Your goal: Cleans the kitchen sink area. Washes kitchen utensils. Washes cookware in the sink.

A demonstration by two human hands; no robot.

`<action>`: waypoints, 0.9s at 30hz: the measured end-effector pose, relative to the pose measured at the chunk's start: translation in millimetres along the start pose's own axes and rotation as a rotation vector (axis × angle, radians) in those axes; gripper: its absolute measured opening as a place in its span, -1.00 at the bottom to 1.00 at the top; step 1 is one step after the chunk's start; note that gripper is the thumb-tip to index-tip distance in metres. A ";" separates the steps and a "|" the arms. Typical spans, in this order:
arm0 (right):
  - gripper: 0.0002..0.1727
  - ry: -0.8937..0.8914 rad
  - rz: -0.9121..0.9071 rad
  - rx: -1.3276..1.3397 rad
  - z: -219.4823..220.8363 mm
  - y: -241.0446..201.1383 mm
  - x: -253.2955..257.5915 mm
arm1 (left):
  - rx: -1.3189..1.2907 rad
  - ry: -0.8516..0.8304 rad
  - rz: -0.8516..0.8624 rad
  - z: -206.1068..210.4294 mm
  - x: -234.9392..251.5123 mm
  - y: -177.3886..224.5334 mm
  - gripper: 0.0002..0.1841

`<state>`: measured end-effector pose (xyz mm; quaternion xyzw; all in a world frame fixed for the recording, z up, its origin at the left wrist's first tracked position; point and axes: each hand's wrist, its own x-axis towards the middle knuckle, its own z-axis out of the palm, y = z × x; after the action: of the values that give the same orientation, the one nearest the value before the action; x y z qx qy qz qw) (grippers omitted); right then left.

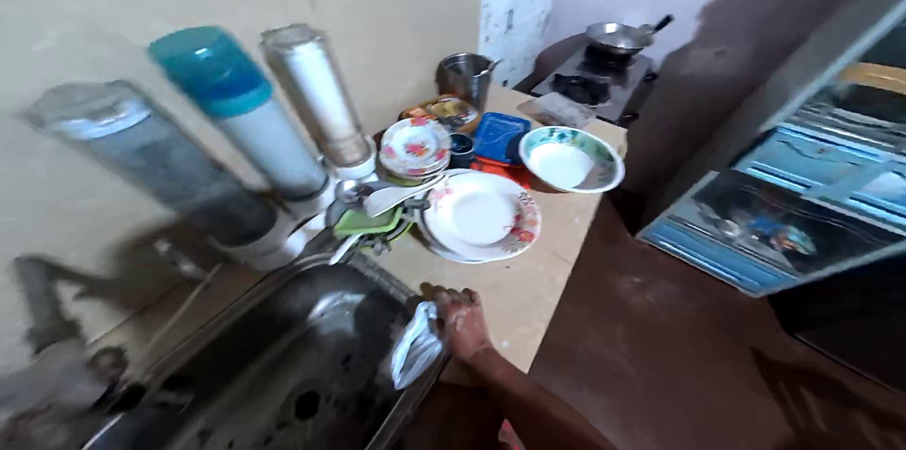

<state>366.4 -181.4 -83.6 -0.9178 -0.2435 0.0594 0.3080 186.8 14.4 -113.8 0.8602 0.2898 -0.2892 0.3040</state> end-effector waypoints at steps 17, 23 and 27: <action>-0.41 0.014 -0.198 -0.131 7.5 17.1 3.5 | -0.091 -0.218 0.022 -13.9 3.8 36.3 -0.44; -0.42 -0.097 -0.161 -0.130 1.1 12.6 4.9 | -0.141 -0.194 -0.062 -15.5 -9.3 32.7 -0.41; -0.42 -0.164 -0.142 -0.145 -2.5 10.6 6.0 | -0.117 -0.216 -0.082 -20.6 -12.5 39.1 -0.43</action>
<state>376.7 -187.2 -87.7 -0.9101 -0.3359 0.0943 0.2235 211.5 -0.6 -78.1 0.7925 0.3066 -0.3749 0.3708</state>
